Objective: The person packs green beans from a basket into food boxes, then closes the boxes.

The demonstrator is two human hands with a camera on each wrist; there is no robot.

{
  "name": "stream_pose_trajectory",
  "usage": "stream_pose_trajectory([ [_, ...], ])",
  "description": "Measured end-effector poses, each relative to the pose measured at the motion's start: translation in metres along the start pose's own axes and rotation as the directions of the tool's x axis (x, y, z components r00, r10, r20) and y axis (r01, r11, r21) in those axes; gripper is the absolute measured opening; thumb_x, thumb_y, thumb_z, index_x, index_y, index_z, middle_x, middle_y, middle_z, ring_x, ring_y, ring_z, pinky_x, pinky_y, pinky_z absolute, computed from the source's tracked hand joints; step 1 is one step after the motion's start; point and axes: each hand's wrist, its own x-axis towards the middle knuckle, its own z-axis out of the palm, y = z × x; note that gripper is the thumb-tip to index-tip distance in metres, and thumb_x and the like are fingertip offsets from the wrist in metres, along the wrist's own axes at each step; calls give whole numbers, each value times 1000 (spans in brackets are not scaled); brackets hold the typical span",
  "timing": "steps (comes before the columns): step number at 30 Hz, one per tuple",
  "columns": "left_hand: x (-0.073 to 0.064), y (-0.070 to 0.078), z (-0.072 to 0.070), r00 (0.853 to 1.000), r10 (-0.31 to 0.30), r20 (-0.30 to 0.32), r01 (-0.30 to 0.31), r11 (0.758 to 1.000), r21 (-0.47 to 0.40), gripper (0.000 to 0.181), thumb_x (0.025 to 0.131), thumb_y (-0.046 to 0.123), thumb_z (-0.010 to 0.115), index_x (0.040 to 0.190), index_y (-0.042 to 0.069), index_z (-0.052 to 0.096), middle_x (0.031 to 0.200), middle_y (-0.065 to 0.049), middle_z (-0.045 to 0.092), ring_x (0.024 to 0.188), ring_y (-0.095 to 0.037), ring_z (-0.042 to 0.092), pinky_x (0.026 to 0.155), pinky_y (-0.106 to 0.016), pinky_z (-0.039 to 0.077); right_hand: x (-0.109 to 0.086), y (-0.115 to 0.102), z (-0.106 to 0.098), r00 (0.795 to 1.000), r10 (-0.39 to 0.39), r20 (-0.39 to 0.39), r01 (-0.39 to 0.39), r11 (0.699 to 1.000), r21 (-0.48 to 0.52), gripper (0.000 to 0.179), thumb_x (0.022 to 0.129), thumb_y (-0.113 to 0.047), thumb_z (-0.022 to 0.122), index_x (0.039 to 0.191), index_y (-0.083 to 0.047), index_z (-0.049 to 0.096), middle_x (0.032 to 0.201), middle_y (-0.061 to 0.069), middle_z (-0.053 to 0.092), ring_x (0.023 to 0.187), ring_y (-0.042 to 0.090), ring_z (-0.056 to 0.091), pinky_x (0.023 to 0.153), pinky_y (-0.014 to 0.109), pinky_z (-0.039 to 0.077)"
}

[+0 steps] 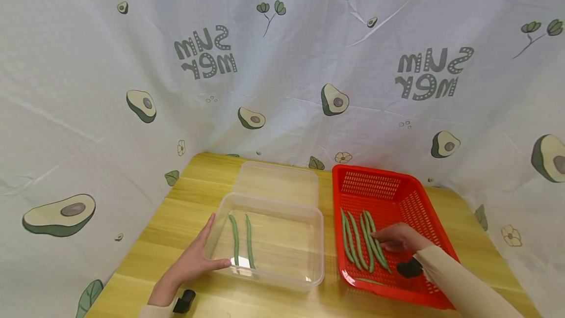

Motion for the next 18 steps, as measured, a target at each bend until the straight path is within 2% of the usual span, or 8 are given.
stream_pose_trajectory([
  [6,0,1,0,1000,3,-3,-3,1000,-13,120,70,39,83,154,16,1,155,-20,7,137,-45,15,103,-64,20,-2,-3,-2,1000,-12,22,12,1000,29,19,88,-11,68,90,8,69,67,2,65,59,10,61,61,24,54],
  [18,0,0,1,1000,8,-3,-8,1000,4,120,70,40,83,154,15,1,154,-23,8,135,-47,16,103,-64,20,-7,-17,-14,999,-19,38,15,995,101,23,92,-12,63,99,9,67,80,9,68,65,14,64,66,27,55],
])
